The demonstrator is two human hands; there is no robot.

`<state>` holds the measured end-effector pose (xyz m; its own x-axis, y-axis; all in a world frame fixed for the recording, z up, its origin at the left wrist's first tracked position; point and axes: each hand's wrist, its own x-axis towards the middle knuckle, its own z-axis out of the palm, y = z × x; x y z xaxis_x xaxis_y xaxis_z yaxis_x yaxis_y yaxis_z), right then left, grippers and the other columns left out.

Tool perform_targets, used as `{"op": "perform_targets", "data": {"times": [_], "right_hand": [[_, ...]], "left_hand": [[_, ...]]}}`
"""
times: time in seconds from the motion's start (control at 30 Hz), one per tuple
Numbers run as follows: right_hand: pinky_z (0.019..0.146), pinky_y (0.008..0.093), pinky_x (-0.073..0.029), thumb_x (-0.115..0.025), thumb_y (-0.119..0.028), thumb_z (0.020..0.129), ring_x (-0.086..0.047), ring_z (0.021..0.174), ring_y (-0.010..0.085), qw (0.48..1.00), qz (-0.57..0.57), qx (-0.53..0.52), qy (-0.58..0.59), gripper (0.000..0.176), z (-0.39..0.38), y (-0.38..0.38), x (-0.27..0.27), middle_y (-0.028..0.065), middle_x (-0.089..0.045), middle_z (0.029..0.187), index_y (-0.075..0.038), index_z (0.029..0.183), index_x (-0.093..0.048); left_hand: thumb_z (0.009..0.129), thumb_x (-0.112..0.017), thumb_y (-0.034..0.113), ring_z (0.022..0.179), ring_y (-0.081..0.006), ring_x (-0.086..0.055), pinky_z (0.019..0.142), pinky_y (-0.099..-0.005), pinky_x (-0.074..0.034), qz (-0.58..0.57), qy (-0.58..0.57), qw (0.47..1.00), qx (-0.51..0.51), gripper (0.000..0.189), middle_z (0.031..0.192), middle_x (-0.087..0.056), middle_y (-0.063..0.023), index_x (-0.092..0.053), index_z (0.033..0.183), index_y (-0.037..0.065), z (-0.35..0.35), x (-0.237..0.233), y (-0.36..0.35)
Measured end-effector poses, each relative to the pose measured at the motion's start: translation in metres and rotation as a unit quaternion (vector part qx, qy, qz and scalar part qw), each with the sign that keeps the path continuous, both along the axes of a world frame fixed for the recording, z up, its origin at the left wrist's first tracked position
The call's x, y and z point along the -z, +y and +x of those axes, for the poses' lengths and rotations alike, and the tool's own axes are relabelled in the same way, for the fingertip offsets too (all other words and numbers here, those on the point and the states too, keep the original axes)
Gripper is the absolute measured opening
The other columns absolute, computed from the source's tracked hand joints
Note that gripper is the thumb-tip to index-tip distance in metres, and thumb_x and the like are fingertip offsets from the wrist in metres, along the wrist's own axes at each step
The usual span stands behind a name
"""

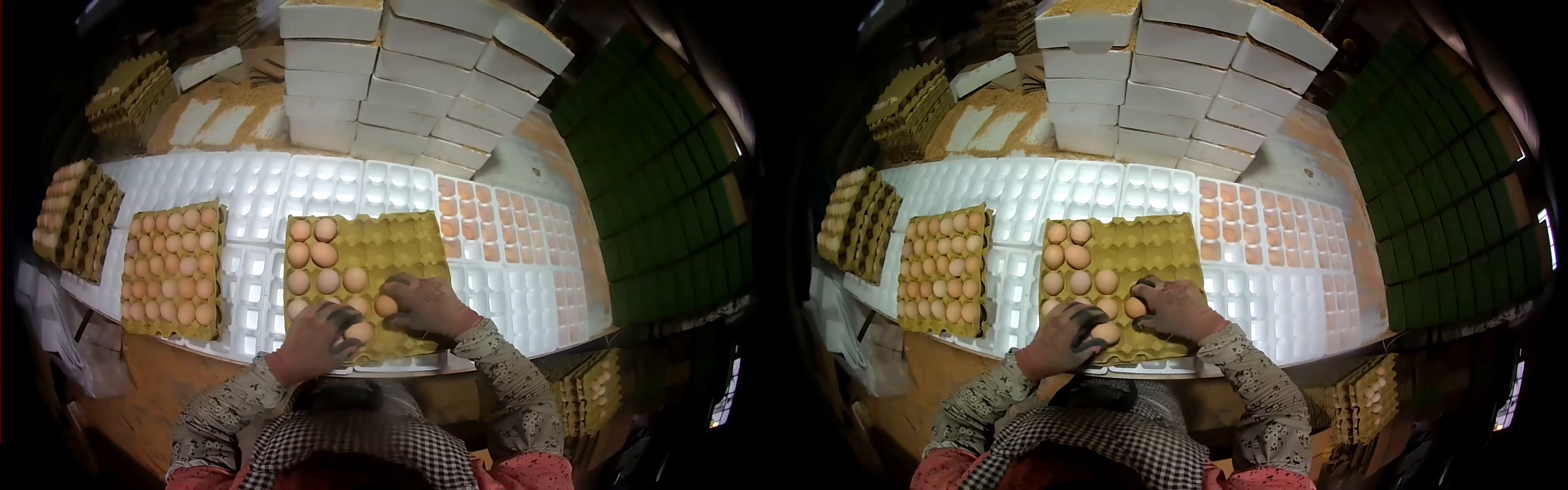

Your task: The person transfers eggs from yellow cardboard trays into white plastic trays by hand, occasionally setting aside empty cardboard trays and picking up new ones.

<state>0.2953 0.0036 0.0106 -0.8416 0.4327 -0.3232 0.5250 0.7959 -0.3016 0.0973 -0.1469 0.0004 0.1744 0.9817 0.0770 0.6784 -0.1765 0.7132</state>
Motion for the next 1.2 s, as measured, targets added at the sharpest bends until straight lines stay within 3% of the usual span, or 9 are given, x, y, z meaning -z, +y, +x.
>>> {"op": "perform_targets", "data": {"times": [0.1, 0.17, 0.2, 0.27, 0.33, 0.5, 0.8, 1.07, 1.2], "right_hand": [[0.088, 0.0417, -0.048, -0.071, -0.033, 0.077, -0.06, 0.103, 0.0328, 0.982, -0.07, 0.077, 0.159, 0.06, 0.009, 0.003, -0.005, 0.0154, -0.052, 0.124, -0.013, 0.129, -0.049], [0.086, 0.0423, -0.05, -0.071, -0.033, 0.077, -0.06, 0.103, 0.0352, 0.974, -0.045, 0.076, 0.207, 0.057, -0.004, -0.007, -0.016, 0.0179, -0.049, 0.127, -0.015, 0.128, -0.052], [0.081, 0.0415, -0.053, -0.07, -0.032, 0.078, -0.059, 0.104, 0.0355, 0.987, -0.027, 0.055, 0.149, 0.051, -0.02, -0.019, -0.034, 0.0198, -0.046, 0.131, -0.017, 0.124, -0.056], [0.078, 0.038, -0.053, -0.07, -0.03, 0.076, -0.059, 0.102, 0.0302, 0.983, 0.113, 0.002, 0.142, 0.049, -0.038, -0.036, 0.015, 0.021, -0.042, 0.134, -0.019, 0.123, -0.059], [0.081, 0.0377, -0.051, -0.071, -0.03, 0.074, -0.058, 0.103, 0.0312, 0.993, 0.108, 0.014, 0.043, 0.052, -0.039, -0.036, 0.011, 0.0194, -0.042, 0.136, -0.02, 0.124, -0.058], [0.09, 0.0409, -0.048, -0.072, -0.031, 0.075, -0.053, 0.114, 0.034, 0.935, -0.026, 0.202, 0.289, 0.051, 0.05, -0.005, -0.003, 0.0159, -0.045, 0.133, -0.017, 0.121, -0.057], [0.085, 0.038, -0.049, -0.066, -0.026, 0.081, -0.058, 0.104, 0.0276, 0.894, -0.013, 0.355, 0.274, 0.043, 0.137, 0.086, 0.088, 0.0134, -0.057, 0.115, -0.013, 0.121, -0.059], [0.083, 0.0386, -0.045, -0.049, -0.009, 0.088, -0.055, 0.099, 0.0337, 0.889, 0.045, 0.228, 0.395, 0.024, 0.14, 0.14, 0.113, 0.0149, -0.058, 0.107, -0.004, 0.11, -0.058], [0.089, 0.0299, -0.043, -0.046, -0.007, 0.093, -0.055, 0.102, 0.0193, 0.653, -0.052, 0.462, 0.597, 0.022, 0.194, 0.118, 0.105, 0.0098, -0.058, 0.107, 0.0, 0.11, -0.057]], "left_hand": [[0.09, -0.059, 0.012, 0.099, -0.0151, -0.057, 0.085, -0.0283, -0.051, -0.107, -0.524, 0.83, -0.16, 0.033, 0.109, -0.054, -0.0106, -0.051, 0.12, 0.0, -0.04, -0.028, 0.008], [0.094, -0.051, 0.018, 0.098, -0.0166, -0.056, 0.084, -0.0297, -0.048, -0.016, -0.358, 0.92, -0.157, 0.03, 0.11, -0.056, -0.011, -0.053, 0.116, -0.002, -0.066, -0.018, 0.024], [0.092, -0.056, 0.02, 0.094, -0.023, -0.058, 0.085, -0.0324, -0.047, 0.239, -0.025, 0.969, -0.058, 0.03, 0.103, -0.059, -0.0109, -0.054, 0.113, -0.002, -0.08, -0.001, 0.034], [0.088, -0.063, 0.022, 0.097, -0.031, -0.058, 0.088, -0.0356, -0.046, -0.077, -0.3, 0.927, -0.21, 0.035, 0.102, -0.061, -0.0142, -0.055, 0.114, -0.001, -0.067, -0.003, 0.056], [0.083, -0.066, 0.024, 0.1, -0.0356, -0.058, 0.087, -0.0409, -0.047, 0.082, 0.098, 0.982, -0.141, 0.041, 0.108, -0.061, -0.0184, -0.056, 0.117, 0.001, -0.054, 0.014, 0.07], [0.077, -0.069, 0.031, 0.103, -0.0317, -0.057, 0.086, -0.0407, -0.047, 0.023, 0.331, 0.941, 0.069, 0.052, 0.109, -0.061, -0.0136, -0.056, 0.12, 0.005, -0.006, 0.002, 0.086], [0.075, -0.072, 0.028, 0.106, -0.0312, -0.058, 0.094, -0.0415, -0.044, 0.064, 0.1, 0.99, 0.071, 0.057, 0.119, -0.06, -0.0085, -0.054, 0.128, 0.015, 0.074, -0.04, 0.139], [0.082, -0.065, 0.034, 0.098, -0.0277, -0.061, 0.084, -0.039, -0.048, -0.238, 0.416, 0.809, 0.342, 0.037, 0.11, -0.062, -0.0101, -0.061, 0.114, 0.015, 0.204, 0.008, 0.228], [0.083, -0.062, 0.03, 0.099, -0.0262, -0.056, 0.083, -0.037, -0.045, 0.09, 0.094, 0.973, 0.193, 0.03, 0.104, -0.057, -0.0099, -0.063, 0.108, 0.012, 0.236, 0.046, 0.244]]}}
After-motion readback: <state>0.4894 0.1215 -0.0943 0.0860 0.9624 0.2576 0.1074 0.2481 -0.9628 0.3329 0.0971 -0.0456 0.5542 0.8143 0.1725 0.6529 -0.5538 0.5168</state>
